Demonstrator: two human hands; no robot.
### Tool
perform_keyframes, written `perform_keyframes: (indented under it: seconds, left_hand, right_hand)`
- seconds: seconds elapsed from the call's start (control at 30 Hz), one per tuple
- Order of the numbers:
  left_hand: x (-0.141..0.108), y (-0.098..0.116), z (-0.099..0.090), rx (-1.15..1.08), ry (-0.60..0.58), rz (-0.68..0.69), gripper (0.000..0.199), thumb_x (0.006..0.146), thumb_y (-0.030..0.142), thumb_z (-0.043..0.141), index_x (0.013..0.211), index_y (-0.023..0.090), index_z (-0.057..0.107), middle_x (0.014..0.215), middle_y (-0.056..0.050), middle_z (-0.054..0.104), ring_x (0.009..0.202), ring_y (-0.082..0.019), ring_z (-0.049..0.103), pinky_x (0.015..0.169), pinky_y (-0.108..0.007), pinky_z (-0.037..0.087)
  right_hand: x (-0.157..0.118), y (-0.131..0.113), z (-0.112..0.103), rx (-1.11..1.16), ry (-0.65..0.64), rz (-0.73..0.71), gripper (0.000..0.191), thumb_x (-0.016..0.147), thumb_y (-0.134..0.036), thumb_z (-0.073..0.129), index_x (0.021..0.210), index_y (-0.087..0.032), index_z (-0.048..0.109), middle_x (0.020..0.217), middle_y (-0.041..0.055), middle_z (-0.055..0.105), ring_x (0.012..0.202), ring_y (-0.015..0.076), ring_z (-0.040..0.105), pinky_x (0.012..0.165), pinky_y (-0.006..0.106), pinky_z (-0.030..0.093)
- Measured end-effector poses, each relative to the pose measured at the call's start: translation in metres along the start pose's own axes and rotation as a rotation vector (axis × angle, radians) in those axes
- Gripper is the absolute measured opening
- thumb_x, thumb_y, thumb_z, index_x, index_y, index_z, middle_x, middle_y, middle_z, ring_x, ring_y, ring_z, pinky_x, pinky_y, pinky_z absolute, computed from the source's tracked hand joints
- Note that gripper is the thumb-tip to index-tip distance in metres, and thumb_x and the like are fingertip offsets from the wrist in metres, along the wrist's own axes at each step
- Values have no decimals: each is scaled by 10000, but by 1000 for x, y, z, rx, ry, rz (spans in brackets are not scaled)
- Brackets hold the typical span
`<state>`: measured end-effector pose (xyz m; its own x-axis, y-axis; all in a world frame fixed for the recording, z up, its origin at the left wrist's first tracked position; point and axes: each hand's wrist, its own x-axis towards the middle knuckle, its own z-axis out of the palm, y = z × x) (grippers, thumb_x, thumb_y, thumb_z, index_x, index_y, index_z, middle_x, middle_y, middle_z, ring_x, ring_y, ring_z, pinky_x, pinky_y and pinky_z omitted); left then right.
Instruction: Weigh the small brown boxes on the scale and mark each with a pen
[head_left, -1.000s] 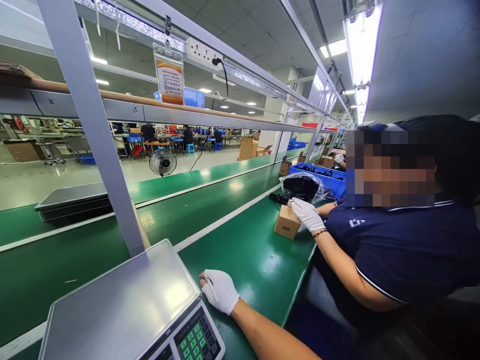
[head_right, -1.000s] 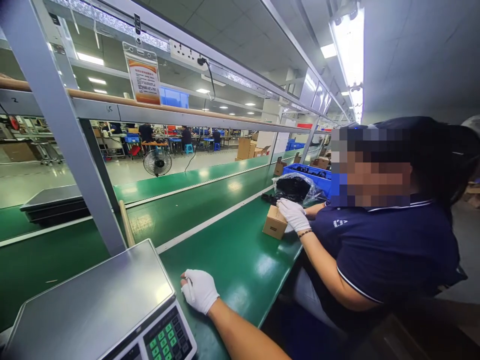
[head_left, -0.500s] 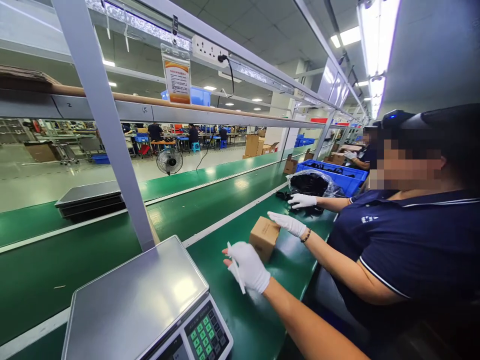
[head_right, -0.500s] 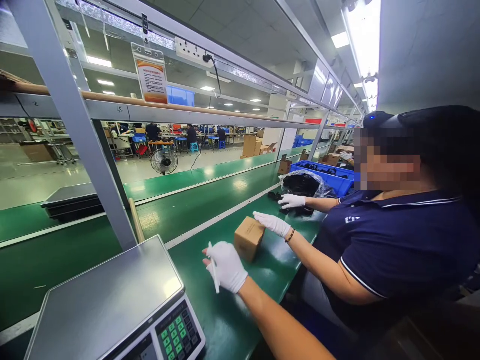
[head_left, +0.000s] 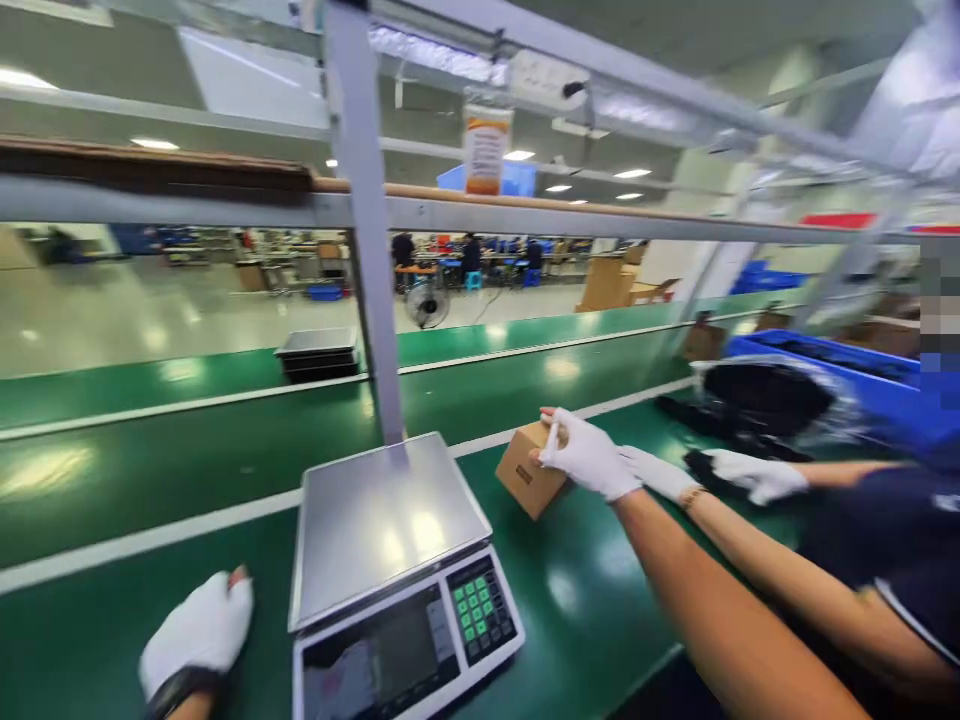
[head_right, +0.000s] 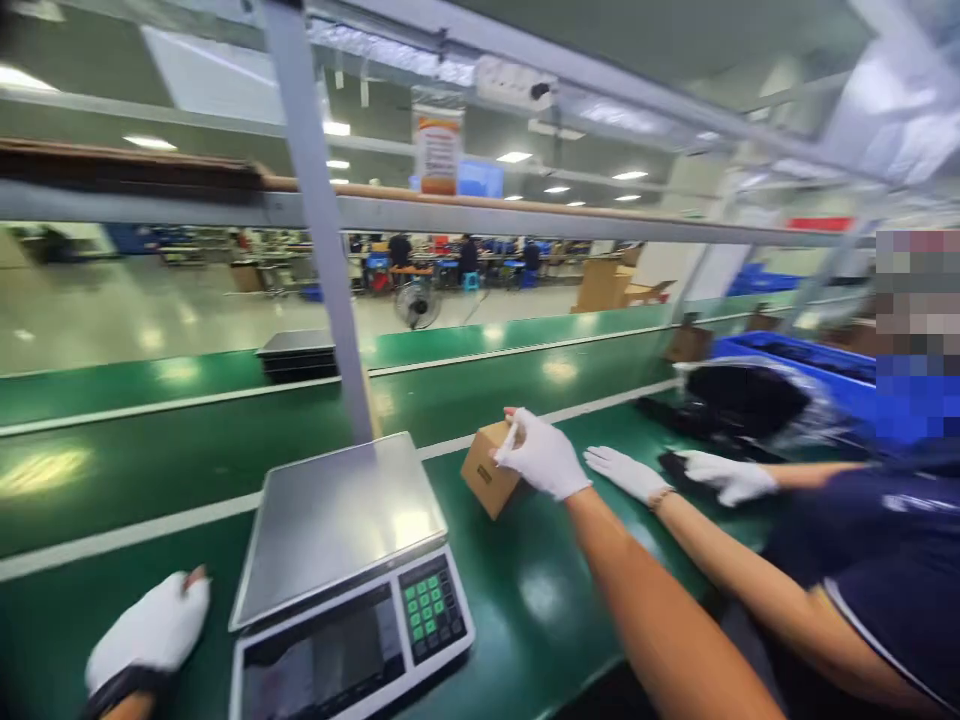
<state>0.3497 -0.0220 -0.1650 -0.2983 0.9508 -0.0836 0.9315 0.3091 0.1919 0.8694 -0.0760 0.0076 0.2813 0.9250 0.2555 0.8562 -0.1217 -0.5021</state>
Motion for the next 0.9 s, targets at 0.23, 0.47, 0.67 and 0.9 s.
perform_keyframes:
  seconds: [0.23,0.47,0.67,0.9]
  left_hand:
    - [-14,5,-7,63,102,-46,487,935,452,192,831,176,579,920,-125,636,874,-323,601,710,-384,432]
    - [-22,2,-8,81,147,-33,478,940,430,237,858,134,604,901,-149,627,869,-324,594,686,-364,405]
    - [-17,1,-9,16,141,-62,457,926,425,274,861,128,615,890,-166,616,867,-323,583,723,-369,409]
    - [-45,16,-4,-291,214,-124,406,913,462,312,778,162,550,847,-136,604,836,-306,574,709,-355,400]
  right_hand:
    - [-1,-133,15,-74,-121,-374,590,777,-559,637,1251,-216,562,953,69,689,829,237,651,735,306,477]
    - [-1,-54,93,394,6,-143,441,888,-522,466,1126,-183,618,960,65,692,871,209,646,805,323,486]
    - [-71,25,168,449,-26,171,452,841,-499,462,1099,-164,622,925,72,701,843,219,643,810,341,489]
    - [-87,31,166,411,-55,222,576,868,-642,355,878,-172,688,728,65,671,713,234,610,702,337,462]
